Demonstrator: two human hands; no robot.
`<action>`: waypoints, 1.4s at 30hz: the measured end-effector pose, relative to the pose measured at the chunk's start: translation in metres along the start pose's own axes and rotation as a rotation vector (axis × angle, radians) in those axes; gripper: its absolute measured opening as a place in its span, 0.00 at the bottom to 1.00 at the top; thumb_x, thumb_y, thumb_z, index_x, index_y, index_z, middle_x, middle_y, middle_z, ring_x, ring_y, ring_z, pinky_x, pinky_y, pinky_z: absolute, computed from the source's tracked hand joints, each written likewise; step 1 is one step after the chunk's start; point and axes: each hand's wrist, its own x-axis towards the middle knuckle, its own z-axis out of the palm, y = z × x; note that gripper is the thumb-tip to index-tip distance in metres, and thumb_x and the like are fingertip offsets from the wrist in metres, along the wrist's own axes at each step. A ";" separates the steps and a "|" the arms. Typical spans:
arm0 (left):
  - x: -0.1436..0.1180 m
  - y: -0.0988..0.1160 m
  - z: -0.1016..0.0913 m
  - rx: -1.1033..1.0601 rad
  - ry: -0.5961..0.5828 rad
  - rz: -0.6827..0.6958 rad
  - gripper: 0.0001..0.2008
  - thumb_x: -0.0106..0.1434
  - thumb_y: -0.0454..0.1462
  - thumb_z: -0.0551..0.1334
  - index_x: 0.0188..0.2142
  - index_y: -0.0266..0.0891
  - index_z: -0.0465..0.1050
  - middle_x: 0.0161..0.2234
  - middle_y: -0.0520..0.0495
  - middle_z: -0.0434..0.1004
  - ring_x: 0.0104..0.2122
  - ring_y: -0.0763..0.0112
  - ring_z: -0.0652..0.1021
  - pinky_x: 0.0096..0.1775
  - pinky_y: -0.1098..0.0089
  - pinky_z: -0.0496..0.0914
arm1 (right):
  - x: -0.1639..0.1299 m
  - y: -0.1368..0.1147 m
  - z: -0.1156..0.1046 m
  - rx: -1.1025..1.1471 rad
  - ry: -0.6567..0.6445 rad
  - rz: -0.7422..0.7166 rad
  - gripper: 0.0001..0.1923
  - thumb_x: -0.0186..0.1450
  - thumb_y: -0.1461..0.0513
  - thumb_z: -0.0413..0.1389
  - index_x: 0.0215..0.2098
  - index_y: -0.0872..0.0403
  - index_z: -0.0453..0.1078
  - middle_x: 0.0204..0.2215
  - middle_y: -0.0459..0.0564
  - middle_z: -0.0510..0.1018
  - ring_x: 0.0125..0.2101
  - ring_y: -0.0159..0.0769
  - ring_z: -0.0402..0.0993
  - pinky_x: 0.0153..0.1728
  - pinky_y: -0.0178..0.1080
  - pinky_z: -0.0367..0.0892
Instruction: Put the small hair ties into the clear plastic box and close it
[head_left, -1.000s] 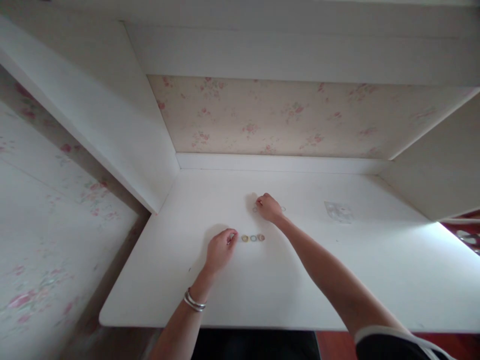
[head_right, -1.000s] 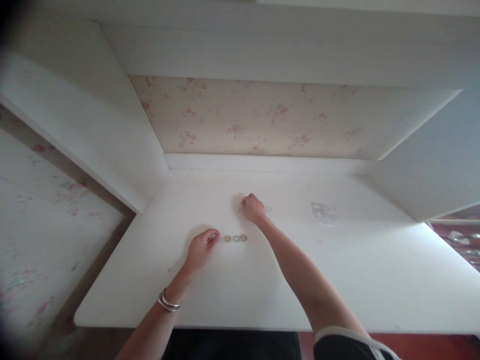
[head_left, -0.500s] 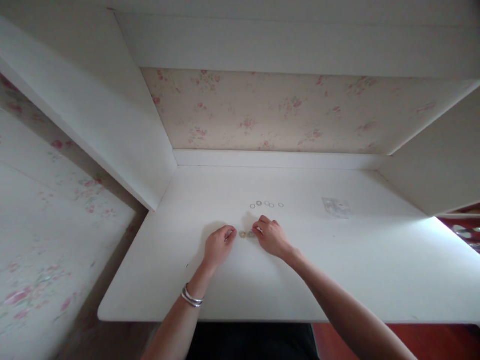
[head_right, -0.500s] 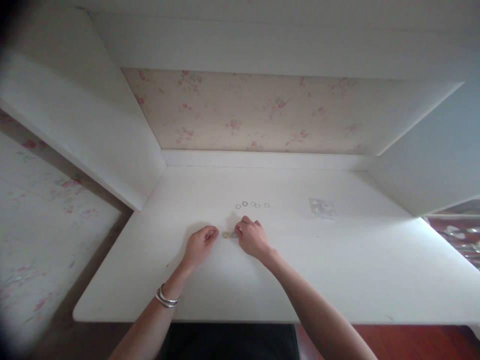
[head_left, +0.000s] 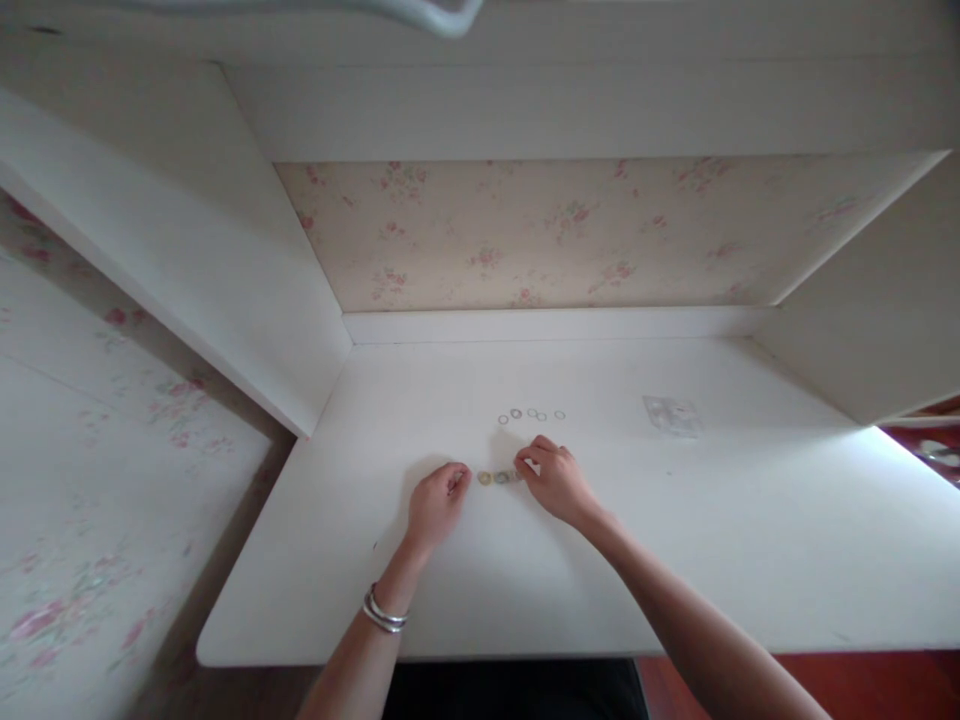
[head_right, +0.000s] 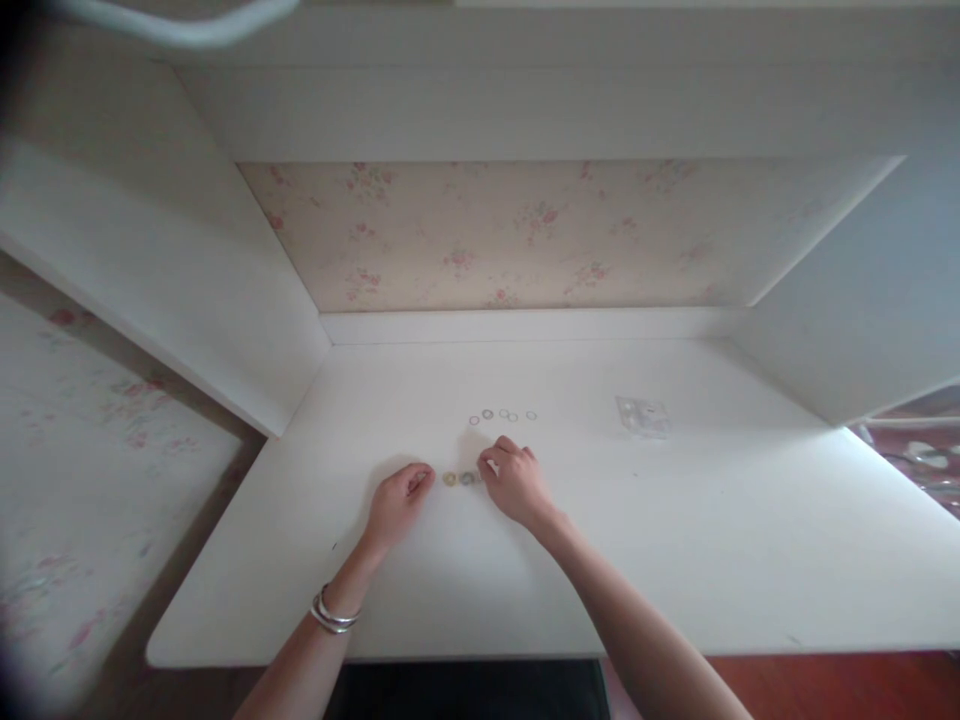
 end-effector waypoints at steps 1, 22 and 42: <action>0.000 0.000 0.000 -0.003 -0.002 -0.004 0.15 0.64 0.45 0.51 0.37 0.41 0.72 0.25 0.52 0.73 0.24 0.75 0.71 0.26 0.76 0.60 | -0.005 0.006 -0.002 0.041 0.034 0.026 0.12 0.65 0.60 0.48 0.33 0.51 0.73 0.33 0.46 0.71 0.30 0.29 0.68 0.36 0.35 0.57; 0.132 0.061 0.034 0.321 -0.170 0.194 0.11 0.63 0.38 0.54 0.37 0.41 0.75 0.37 0.47 0.74 0.36 0.69 0.74 0.39 0.71 0.65 | -0.073 0.055 0.000 0.281 0.215 0.210 0.15 0.66 0.56 0.45 0.33 0.51 0.72 0.29 0.47 0.70 0.23 0.29 0.65 0.27 0.32 0.60; 0.156 0.074 0.057 0.479 -0.299 0.252 0.13 0.65 0.39 0.51 0.40 0.43 0.74 0.42 0.46 0.71 0.39 0.68 0.74 0.41 0.71 0.65 | -0.074 0.060 -0.002 0.309 0.220 0.216 0.15 0.66 0.57 0.45 0.32 0.52 0.73 0.29 0.47 0.70 0.23 0.28 0.65 0.27 0.32 0.61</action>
